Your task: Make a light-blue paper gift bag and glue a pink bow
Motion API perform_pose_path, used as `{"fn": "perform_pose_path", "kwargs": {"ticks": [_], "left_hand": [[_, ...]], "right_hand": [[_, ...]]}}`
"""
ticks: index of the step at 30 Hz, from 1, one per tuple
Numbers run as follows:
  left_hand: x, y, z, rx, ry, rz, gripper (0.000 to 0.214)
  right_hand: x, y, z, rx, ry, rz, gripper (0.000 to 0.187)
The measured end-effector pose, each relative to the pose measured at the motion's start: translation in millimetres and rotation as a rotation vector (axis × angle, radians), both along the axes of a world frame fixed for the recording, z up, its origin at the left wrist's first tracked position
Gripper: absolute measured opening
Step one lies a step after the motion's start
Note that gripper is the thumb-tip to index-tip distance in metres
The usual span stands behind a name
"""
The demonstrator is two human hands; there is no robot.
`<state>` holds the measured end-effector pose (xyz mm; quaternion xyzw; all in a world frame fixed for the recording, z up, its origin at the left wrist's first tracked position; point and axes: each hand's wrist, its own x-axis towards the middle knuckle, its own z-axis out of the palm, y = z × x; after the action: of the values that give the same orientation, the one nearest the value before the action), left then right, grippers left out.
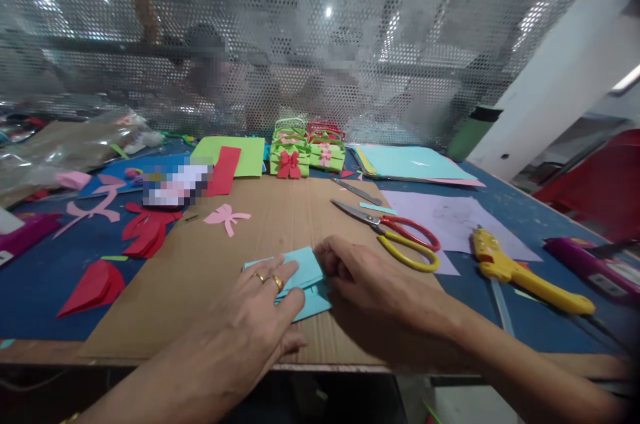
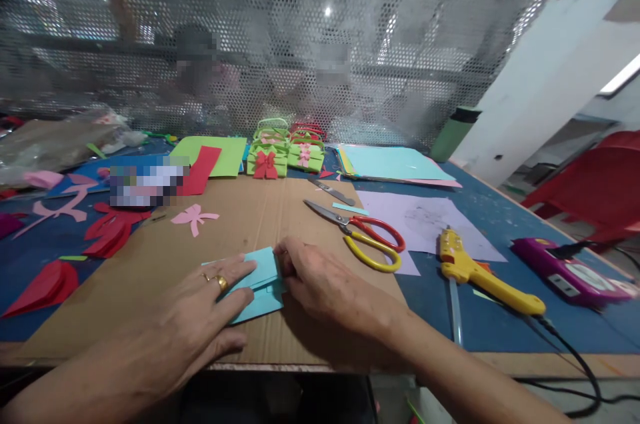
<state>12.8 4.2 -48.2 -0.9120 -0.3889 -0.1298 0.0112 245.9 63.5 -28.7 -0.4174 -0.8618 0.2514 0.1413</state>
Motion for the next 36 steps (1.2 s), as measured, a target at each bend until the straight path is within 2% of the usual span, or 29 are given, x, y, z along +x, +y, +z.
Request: {"fn": "perform_pose_path", "kwargs": {"ticks": [2,6,8,13,19,22,30,36], "left_hand": [[0,0,-1.7,0.001,-0.024,0.011,0.035],[-2,-2,-3.6,-0.022,-0.012,0.008,0.069],[-2,-2,-3.3,-0.058,-0.009,0.006,0.076],[0,-2,2.5,-0.152,-0.008,0.018,0.064],[-1,-1,3.4,-0.142,-0.055,-0.013,0.076],[-1,-1,2.6,-0.168,-0.046,-0.011,0.076],[-2,1,-3.6,-0.114,-0.018,0.006,0.066],[-2,4,2.4,-0.196,0.033,0.010,0.063]], "right_hand": [[0,1,0.9,-0.002,-0.012,-0.003,0.017],[1,2,0.0,0.003,-0.016,0.008,0.016],[1,1,0.0,0.007,-0.011,0.007,0.016],[-1,1,6.0,-0.051,0.015,-0.012,0.017],[-3,2,7.2,-0.135,0.113,-0.038,0.018],[-4,1,4.0,-0.163,0.134,-0.077,0.021],[-11,-6,7.4,-0.105,0.097,-0.158,0.018],[-10,-9,5.5,-0.098,0.109,-0.134,0.015]]}}
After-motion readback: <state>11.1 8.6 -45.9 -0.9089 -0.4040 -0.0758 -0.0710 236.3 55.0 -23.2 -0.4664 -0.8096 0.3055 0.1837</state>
